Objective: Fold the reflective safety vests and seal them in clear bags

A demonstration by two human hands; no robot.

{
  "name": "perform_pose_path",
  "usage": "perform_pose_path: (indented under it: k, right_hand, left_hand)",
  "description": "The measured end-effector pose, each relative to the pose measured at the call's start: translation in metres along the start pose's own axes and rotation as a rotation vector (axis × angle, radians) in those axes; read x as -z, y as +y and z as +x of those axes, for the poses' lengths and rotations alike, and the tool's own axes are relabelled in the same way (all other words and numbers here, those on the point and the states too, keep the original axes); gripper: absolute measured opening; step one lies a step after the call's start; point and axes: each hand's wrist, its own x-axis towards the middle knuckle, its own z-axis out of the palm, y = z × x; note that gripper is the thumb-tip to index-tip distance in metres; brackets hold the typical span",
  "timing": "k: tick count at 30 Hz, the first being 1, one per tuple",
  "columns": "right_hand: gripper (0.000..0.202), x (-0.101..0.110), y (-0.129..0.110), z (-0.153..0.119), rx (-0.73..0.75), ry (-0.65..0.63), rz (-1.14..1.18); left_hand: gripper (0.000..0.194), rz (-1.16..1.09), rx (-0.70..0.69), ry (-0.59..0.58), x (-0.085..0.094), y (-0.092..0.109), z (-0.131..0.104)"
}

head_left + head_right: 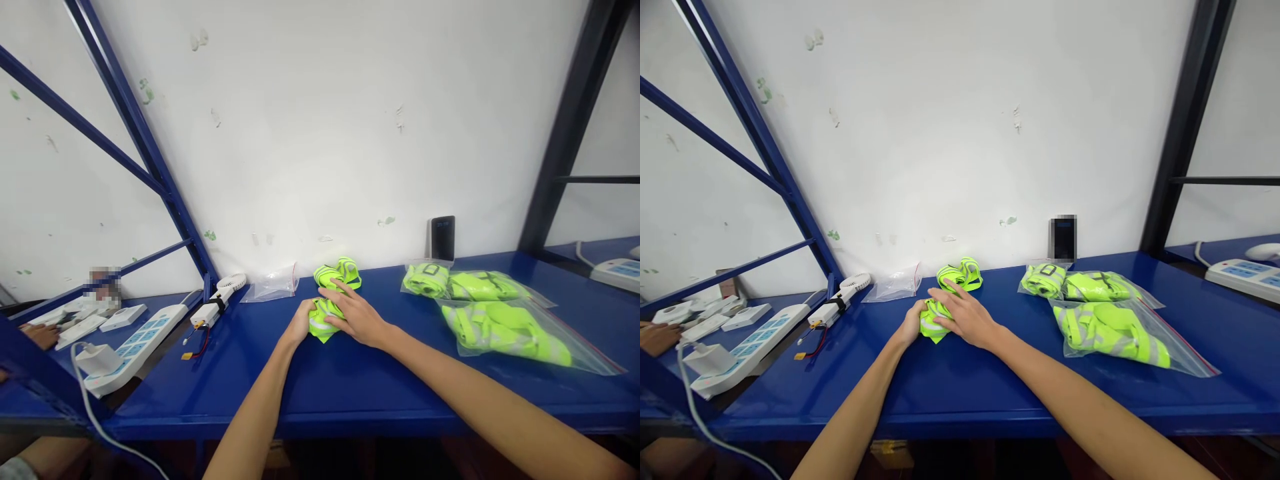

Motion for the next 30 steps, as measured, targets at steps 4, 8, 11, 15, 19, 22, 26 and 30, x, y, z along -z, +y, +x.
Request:
perform_pose_path:
  k: [4, 8, 11, 15, 19, 22, 26, 30]
  right_hand:
    - [0.070, 0.001, 0.008, 0.000, -0.306, 0.064, 0.076]
    - [0.060, 0.003, 0.016, -0.002, -0.479, 0.086, 0.270]
    - [0.063, 0.003, 0.019, -0.001, -0.535, 0.156, 0.422]
    - [0.056, 0.002, 0.020, 0.002, -0.564, 0.186, 0.582]
    - [0.040, -0.002, 0.020, 0.001, -0.578, 0.222, 0.626]
    - [0.035, -0.006, 0.020, 0.000, -0.606, 0.252, 0.582]
    - [0.037, -0.010, 0.020, 0.002, -0.640, 0.265, 0.562]
    - [0.043, -0.010, 0.021, 0.003, -0.669, 0.253, 0.595]
  left_hand:
    - [0.021, 0.118, -0.200, -0.042, -0.012, 0.007, -0.001]
    - [0.022, 0.400, -0.409, 0.029, -0.021, 0.017, -0.010]
    - [0.025, 0.555, -0.526, 0.050, -0.025, 0.020, -0.016]
    - [0.023, 0.626, -0.591, 0.034, -0.026, 0.023, -0.019]
    - [0.018, 0.678, -0.628, 0.062, -0.028, 0.025, -0.022]
    - [0.014, 0.738, -0.663, 0.110, -0.031, 0.027, -0.025]
    - [0.018, 0.844, -0.711, 0.149, -0.037, 0.027, -0.029]
    - [0.022, 0.915, -0.785, 0.178, -0.042, 0.027, -0.030]
